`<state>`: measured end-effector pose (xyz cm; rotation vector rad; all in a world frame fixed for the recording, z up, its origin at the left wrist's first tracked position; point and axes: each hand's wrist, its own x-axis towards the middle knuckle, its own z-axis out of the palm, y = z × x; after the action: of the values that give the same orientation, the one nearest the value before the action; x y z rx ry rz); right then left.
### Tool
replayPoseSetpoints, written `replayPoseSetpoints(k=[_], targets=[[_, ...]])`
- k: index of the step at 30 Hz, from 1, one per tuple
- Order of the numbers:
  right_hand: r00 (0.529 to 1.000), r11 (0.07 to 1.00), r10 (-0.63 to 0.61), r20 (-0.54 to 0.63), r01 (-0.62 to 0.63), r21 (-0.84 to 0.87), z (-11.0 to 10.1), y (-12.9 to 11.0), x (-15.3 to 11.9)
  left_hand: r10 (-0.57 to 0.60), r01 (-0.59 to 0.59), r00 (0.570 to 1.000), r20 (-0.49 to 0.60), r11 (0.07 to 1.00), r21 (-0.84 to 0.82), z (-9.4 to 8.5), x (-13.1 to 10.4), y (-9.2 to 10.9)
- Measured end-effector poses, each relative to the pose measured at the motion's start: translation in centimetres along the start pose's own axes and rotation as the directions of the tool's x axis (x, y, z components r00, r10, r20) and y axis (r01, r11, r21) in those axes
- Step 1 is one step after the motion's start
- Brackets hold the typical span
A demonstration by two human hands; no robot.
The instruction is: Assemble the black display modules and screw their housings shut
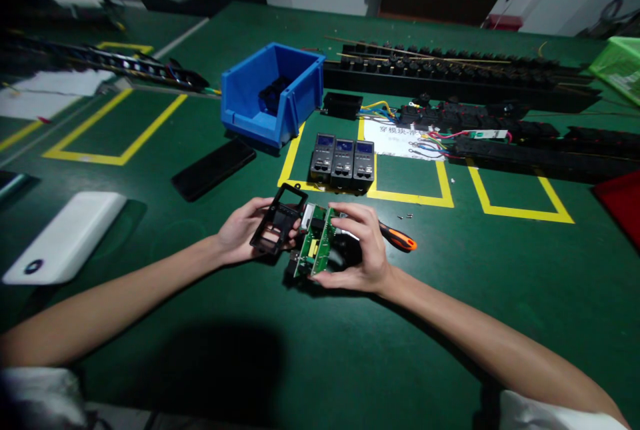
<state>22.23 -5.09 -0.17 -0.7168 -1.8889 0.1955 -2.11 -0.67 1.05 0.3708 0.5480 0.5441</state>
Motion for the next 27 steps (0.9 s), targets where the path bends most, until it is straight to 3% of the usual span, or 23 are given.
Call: replayPoseSetpoints(k=[7, 15, 19, 27], targets=[[1.000, 1.000, -0.031, 0.006, 0.031, 0.004, -0.1, -0.3, 0.4, 0.004, -0.002, 0.999, -0.049, 0.999, 0.043, -0.4, 0.0, 0.0], [0.999, 0.999, -0.037, 0.020, 0.037, -0.007, -0.2, -0.4, 0.6, 0.014, -0.014, 1.000, 0.012, 0.999, 0.031, -0.1, -0.1, -0.4], [0.999, 0.999, -0.045, 0.027, 0.045, -0.005, -0.2, -0.6, 0.9, 0.047, -0.045, 0.999, -0.006, 0.990, 0.136, 0.1, -0.4, -0.6], [0.997, 0.996, -0.072, 0.042, 0.074, -0.040, -0.3, -0.6, 0.8, 0.100, -0.120, 0.992, 0.082, 0.950, 0.289, 0.4, -0.3, -1.1]])
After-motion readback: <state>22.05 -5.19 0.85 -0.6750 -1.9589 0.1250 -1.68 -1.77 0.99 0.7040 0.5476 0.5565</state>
